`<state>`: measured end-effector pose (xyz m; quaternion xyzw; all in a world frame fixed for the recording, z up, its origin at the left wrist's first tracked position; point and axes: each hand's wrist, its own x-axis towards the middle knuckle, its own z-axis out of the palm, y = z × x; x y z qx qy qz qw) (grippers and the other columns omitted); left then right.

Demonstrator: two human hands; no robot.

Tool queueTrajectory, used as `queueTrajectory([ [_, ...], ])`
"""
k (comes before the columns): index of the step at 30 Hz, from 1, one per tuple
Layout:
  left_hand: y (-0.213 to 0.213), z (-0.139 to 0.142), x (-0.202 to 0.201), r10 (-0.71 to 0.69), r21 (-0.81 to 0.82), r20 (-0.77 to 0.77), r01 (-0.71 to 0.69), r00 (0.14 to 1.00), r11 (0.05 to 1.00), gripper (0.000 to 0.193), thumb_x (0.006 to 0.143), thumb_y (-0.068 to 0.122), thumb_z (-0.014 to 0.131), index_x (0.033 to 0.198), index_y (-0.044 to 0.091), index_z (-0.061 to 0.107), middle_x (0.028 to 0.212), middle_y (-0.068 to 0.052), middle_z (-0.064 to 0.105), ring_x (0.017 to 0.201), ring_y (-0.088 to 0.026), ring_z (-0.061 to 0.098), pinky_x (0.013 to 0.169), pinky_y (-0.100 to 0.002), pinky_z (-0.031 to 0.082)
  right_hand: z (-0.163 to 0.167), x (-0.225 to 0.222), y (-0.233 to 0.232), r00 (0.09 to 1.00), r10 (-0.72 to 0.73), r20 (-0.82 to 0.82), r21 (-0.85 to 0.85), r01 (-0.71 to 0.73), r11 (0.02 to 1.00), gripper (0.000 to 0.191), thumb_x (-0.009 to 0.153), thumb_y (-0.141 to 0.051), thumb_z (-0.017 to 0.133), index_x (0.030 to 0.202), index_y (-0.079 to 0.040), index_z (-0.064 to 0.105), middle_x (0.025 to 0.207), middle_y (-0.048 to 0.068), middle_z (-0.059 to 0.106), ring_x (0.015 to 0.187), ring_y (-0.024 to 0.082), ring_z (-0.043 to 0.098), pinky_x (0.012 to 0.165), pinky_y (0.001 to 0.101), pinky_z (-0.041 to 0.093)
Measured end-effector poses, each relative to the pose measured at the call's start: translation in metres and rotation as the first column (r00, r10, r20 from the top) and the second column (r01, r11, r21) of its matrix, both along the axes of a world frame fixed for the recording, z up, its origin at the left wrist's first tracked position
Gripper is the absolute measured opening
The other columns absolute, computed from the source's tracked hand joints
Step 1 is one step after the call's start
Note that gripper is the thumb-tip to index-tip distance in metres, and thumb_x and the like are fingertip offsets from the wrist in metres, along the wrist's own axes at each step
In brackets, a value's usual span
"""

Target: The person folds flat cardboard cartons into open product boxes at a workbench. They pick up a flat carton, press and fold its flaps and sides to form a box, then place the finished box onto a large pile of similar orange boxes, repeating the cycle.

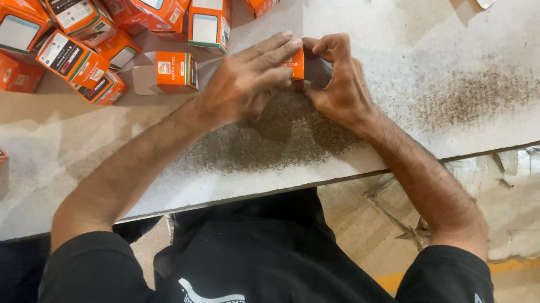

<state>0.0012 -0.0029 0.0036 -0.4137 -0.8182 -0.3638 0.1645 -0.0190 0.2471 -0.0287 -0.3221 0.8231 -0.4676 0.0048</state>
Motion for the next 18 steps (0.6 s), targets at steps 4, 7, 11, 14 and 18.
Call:
queueTrajectory([
  [4,-0.002,0.005,0.005,0.018,-0.099,-0.098,-0.027,0.995,0.995,0.016,0.092,0.014,0.078,0.101,0.002,0.071,0.146,-0.023,0.057,0.136,-0.043,0.056,0.114,-0.053,0.05,0.004,0.001,-0.004,1.0,-0.012,0.027,-0.011,0.012,1.0,0.058,0.092,0.011,0.073,0.126,-0.006,0.029,0.139,0.034,0.059,0.119,0.043,0.071,0.09,0.0448,0.063],
  [7,0.002,0.023,0.008,0.054,-0.082,-0.013,-0.055,0.998,0.995,0.03,0.081,-0.005,0.07,0.11,0.001,0.072,0.149,-0.03,0.053,0.134,-0.044,0.059,0.108,-0.045,0.057,0.013,0.003,-0.01,1.0,0.024,-0.004,-0.022,-0.024,0.999,0.064,0.091,0.003,0.08,0.13,-0.006,0.03,0.139,0.028,0.06,0.123,0.042,0.069,0.097,0.0482,0.061],
  [11,-0.005,0.069,0.005,0.095,0.019,0.017,-0.096,0.995,0.995,0.018,0.098,0.004,0.077,0.115,0.006,0.071,0.136,-0.025,0.062,0.126,-0.041,0.066,0.105,-0.046,0.058,0.028,-0.012,-0.015,0.958,0.128,-0.258,0.004,-0.132,0.991,0.075,0.088,-0.01,0.086,0.141,-0.006,0.033,0.142,0.029,0.048,0.118,0.04,0.062,0.094,0.0483,0.061],
  [14,-0.036,0.099,0.001,0.398,0.154,0.1,-0.41,0.912,0.899,0.014,0.106,0.009,0.074,0.107,0.003,0.061,0.114,-0.024,0.068,0.106,-0.039,0.071,0.09,-0.045,0.059,0.036,-0.037,-0.024,0.888,-0.009,-0.46,0.219,0.123,0.968,0.073,0.091,-0.008,0.081,0.152,-0.013,0.04,0.13,0.019,0.051,0.111,0.033,0.061,0.087,0.0433,0.059],
  [18,-0.047,0.104,-0.01,0.598,-0.01,-0.391,-0.653,0.7,0.757,0.037,0.101,0.02,0.07,0.13,0.0,0.059,0.126,-0.037,0.05,0.122,-0.049,0.044,0.102,-0.056,0.038,0.042,-0.072,-0.054,0.845,-0.097,-0.526,0.303,0.293,0.907,0.067,0.095,-0.008,0.082,0.153,-0.018,0.051,0.122,0.014,0.055,0.104,0.032,0.061,0.082,0.0468,0.053],
])
